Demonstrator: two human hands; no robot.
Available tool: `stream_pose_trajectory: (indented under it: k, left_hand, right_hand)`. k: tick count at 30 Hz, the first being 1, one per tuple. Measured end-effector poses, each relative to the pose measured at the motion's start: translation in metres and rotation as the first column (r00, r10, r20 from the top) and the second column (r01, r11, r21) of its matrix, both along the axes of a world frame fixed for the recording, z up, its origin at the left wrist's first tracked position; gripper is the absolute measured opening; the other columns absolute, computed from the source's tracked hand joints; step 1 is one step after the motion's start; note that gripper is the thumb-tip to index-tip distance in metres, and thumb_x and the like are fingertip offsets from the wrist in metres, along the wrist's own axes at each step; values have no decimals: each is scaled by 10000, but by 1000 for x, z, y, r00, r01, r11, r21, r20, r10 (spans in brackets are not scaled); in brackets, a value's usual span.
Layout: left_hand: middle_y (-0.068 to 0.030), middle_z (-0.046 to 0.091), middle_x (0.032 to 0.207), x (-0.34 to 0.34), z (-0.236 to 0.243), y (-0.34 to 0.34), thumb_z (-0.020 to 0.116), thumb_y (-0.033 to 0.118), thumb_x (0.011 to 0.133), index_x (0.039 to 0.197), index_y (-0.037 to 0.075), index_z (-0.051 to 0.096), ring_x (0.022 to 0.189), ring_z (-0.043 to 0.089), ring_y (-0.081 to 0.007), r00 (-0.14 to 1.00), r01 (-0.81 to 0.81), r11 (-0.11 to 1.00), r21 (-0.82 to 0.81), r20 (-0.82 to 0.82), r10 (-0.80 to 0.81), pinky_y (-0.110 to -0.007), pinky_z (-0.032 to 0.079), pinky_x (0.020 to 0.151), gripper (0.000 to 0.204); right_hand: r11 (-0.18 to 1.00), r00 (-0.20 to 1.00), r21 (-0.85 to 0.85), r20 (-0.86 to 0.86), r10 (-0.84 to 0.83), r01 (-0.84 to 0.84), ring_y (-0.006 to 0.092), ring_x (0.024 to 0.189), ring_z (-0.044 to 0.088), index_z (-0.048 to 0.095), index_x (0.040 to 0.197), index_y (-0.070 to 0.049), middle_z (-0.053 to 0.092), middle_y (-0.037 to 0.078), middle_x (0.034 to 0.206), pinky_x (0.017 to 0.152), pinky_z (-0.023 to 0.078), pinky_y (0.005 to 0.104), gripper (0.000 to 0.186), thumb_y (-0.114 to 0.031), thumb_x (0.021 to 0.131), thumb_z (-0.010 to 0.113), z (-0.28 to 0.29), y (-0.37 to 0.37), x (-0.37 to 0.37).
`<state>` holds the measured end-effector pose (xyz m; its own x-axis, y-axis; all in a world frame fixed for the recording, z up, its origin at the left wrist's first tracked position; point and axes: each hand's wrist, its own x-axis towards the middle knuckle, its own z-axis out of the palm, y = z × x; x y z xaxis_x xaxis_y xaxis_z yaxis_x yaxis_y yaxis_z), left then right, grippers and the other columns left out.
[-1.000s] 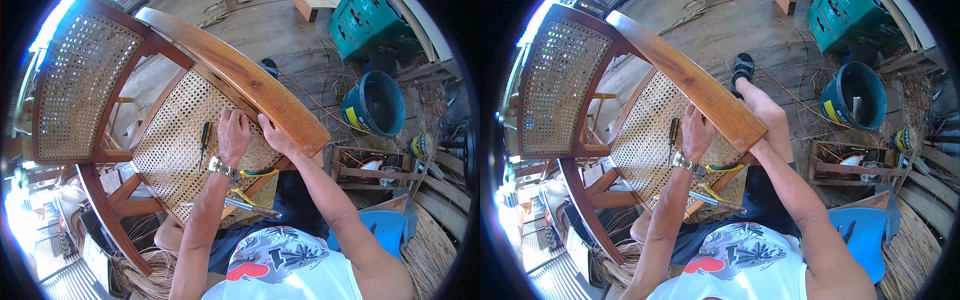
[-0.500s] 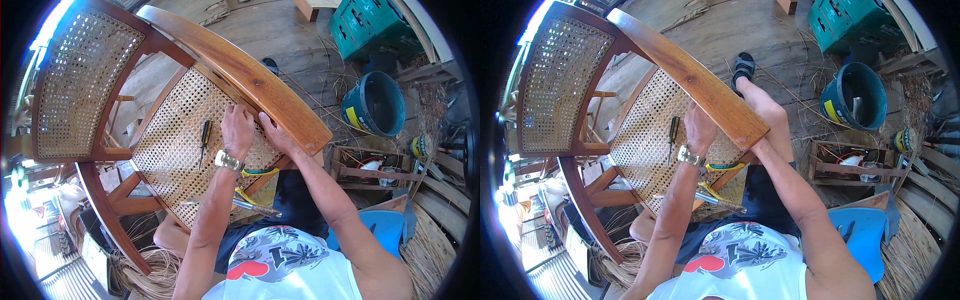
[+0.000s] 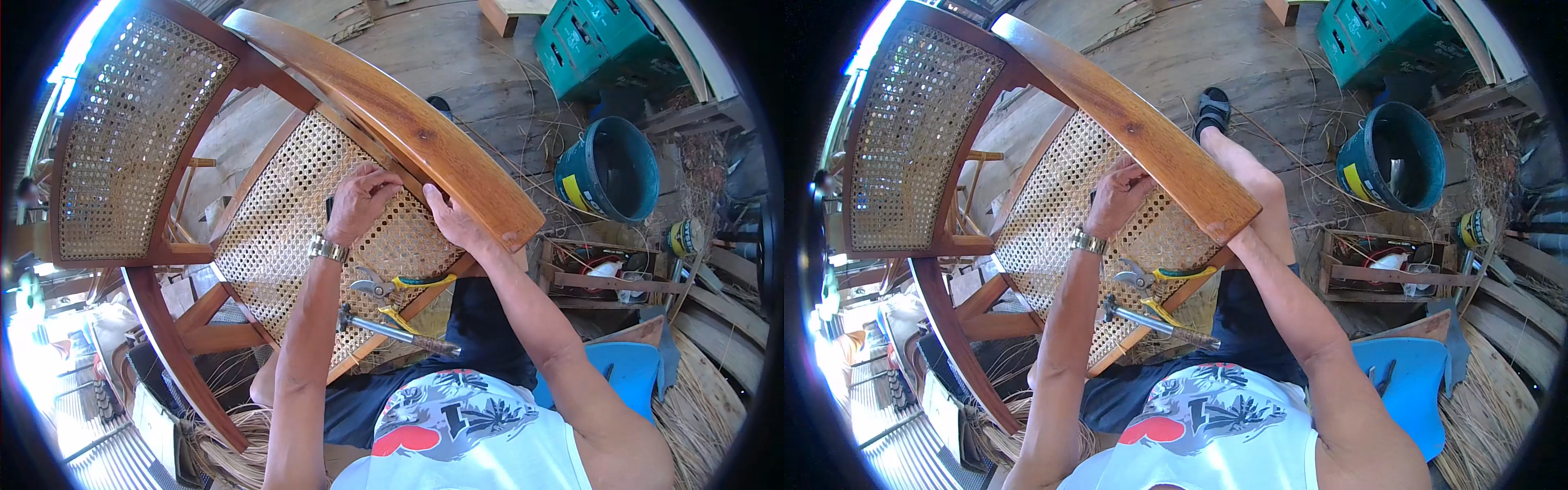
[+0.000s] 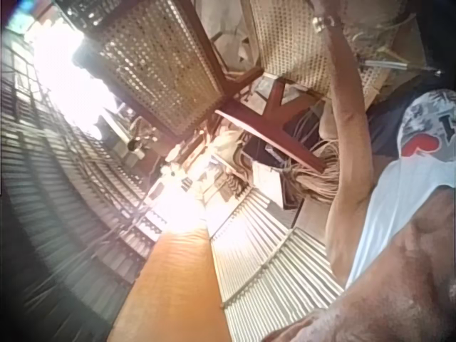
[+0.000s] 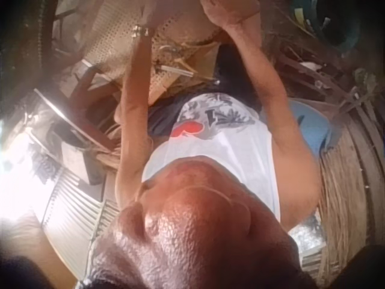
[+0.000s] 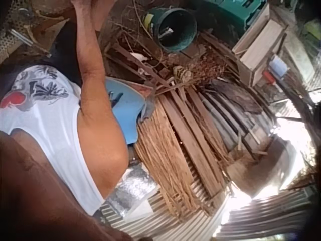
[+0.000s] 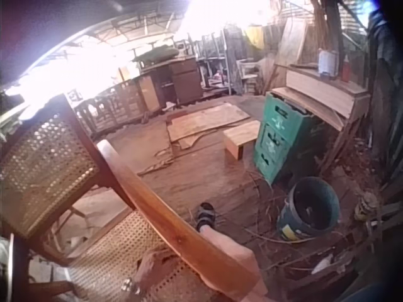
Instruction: Repairing or replacing the cane webbing on a wooden chair seat using manual tools.
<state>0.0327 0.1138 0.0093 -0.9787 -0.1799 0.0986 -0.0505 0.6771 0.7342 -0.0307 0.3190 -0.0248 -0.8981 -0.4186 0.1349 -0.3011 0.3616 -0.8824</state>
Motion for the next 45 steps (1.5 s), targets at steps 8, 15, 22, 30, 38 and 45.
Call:
stream_pose_trajectory:
  k: [8,15,22,30,38,45]
  left_hand:
    - [-49,664,956,-2,2,-2,752,188,907,1011,140,762,856,670,-265,988,111,979,-169,-84,-127,-382,547,755,115]
    - [-47,638,1023,6,-2,8,695,165,932,1074,187,691,885,678,-276,987,125,920,-371,-44,-151,-416,554,724,144]
    - [-72,641,1025,5,-5,21,703,148,907,1041,147,711,891,666,-294,993,-30,939,-343,-117,-11,-431,536,760,134]
    - [-140,652,939,-9,3,19,721,148,881,947,64,747,898,665,-319,976,-136,979,-151,151,159,-425,529,790,110]
    - [-126,672,982,9,-4,15,738,104,892,1024,42,762,911,681,-302,994,-36,999,27,-100,38,-389,543,806,148]
    - [-110,681,978,3,1,8,763,126,878,1015,42,755,912,687,-292,1000,6,999,50,20,-7,-387,548,792,161]
  right_hand:
    - [916,954,-399,256,158,-44,354,1033,693,692,1240,-37,726,193,1136,908,529,461,392,-321,970,678,9,8,-2]
    - [997,996,-51,-71,54,-58,327,1045,691,696,1226,-44,721,186,1145,924,524,447,351,-266,955,691,-1,3,-1]
    - [992,996,-94,-32,84,-86,288,1140,668,657,1278,-14,704,175,1209,1009,504,409,353,-216,989,647,-9,-1,-8]
    - [985,981,-71,-127,147,-157,271,1166,658,634,1305,6,693,171,1249,1044,491,392,365,-212,1012,623,-29,1,-2]
    - [995,994,-48,-70,82,-86,309,1109,668,667,1253,-29,702,173,1193,977,506,430,345,-238,978,668,4,5,-1]
    - [994,996,-66,13,93,-92,328,1116,663,663,1261,-23,692,191,1221,984,501,436,388,-272,964,683,15,5,-6]
